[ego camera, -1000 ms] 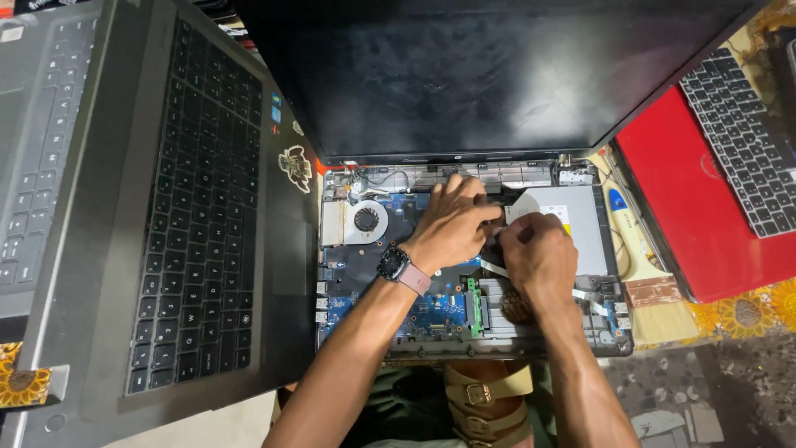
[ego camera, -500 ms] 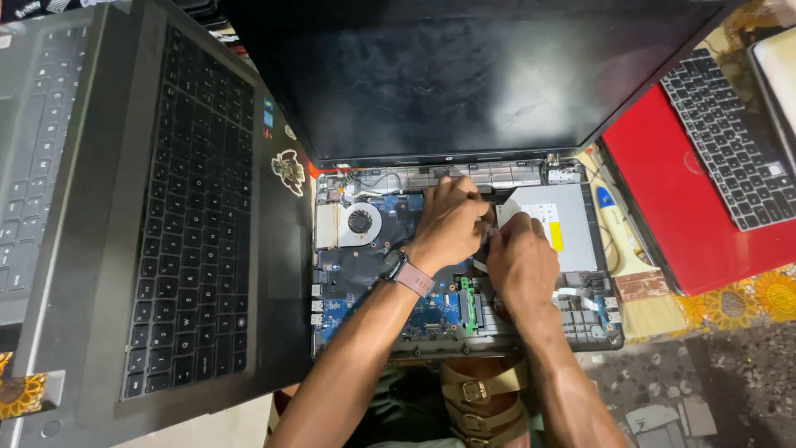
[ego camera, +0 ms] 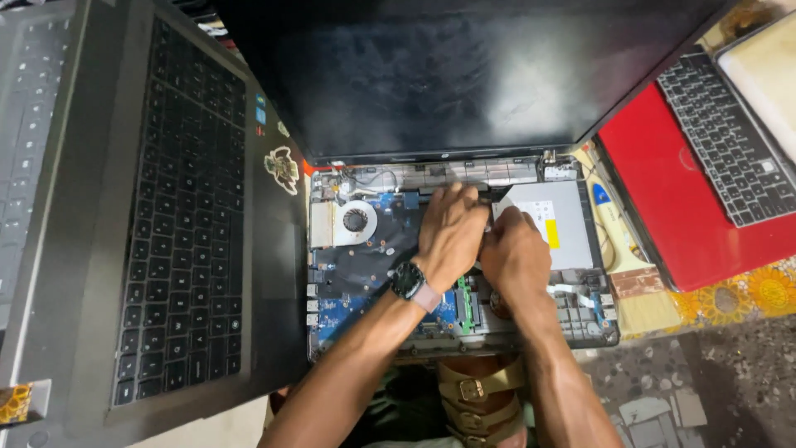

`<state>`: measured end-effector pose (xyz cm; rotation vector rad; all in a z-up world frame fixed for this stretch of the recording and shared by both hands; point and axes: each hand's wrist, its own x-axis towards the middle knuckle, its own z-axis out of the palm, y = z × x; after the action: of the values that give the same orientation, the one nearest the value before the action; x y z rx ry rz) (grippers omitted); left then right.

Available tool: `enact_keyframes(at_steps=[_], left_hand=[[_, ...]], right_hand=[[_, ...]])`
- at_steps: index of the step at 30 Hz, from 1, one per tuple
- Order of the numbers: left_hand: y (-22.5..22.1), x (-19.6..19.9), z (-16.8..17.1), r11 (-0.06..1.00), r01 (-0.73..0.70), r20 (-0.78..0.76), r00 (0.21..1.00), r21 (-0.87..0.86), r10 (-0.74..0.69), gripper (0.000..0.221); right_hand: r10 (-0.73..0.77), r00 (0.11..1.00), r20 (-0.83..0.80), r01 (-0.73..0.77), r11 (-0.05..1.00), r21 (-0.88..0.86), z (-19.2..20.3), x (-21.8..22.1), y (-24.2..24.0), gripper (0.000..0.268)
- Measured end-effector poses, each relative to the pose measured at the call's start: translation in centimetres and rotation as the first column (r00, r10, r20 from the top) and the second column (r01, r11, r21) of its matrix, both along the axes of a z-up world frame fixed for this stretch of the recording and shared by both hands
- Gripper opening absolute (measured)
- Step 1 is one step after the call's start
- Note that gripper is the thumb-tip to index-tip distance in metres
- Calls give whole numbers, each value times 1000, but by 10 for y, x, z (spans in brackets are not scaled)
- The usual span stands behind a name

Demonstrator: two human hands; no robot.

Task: Cleaning the internal components of a disassembled laptop with a brush and reconnecting a ribbon cable to the motherboard.

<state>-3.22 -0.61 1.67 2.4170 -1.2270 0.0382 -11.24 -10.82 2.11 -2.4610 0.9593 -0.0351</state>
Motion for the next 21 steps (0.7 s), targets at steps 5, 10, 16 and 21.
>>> enact_keyframes(at_steps=[5,10,16,21], left_hand=[[5,-22,26,996,87,141,986,27,-90,12],[12,-23,20,991,137,129,982,-4,-135,26],[23,-34,35,992,113,130,986,-50,-105,37],[29,-32,4,982,132,63,990,-133,-125,55]], right_hand=[[0,1000,30,-4,993,114,-1,-5,-12,15],[6,964,266,-36,993,109,18,-15,3,32],[26,974,226,-30,999,13,-9,-12,-6,22],[-23,995,100,18,998,52,8,4,-6,22]])
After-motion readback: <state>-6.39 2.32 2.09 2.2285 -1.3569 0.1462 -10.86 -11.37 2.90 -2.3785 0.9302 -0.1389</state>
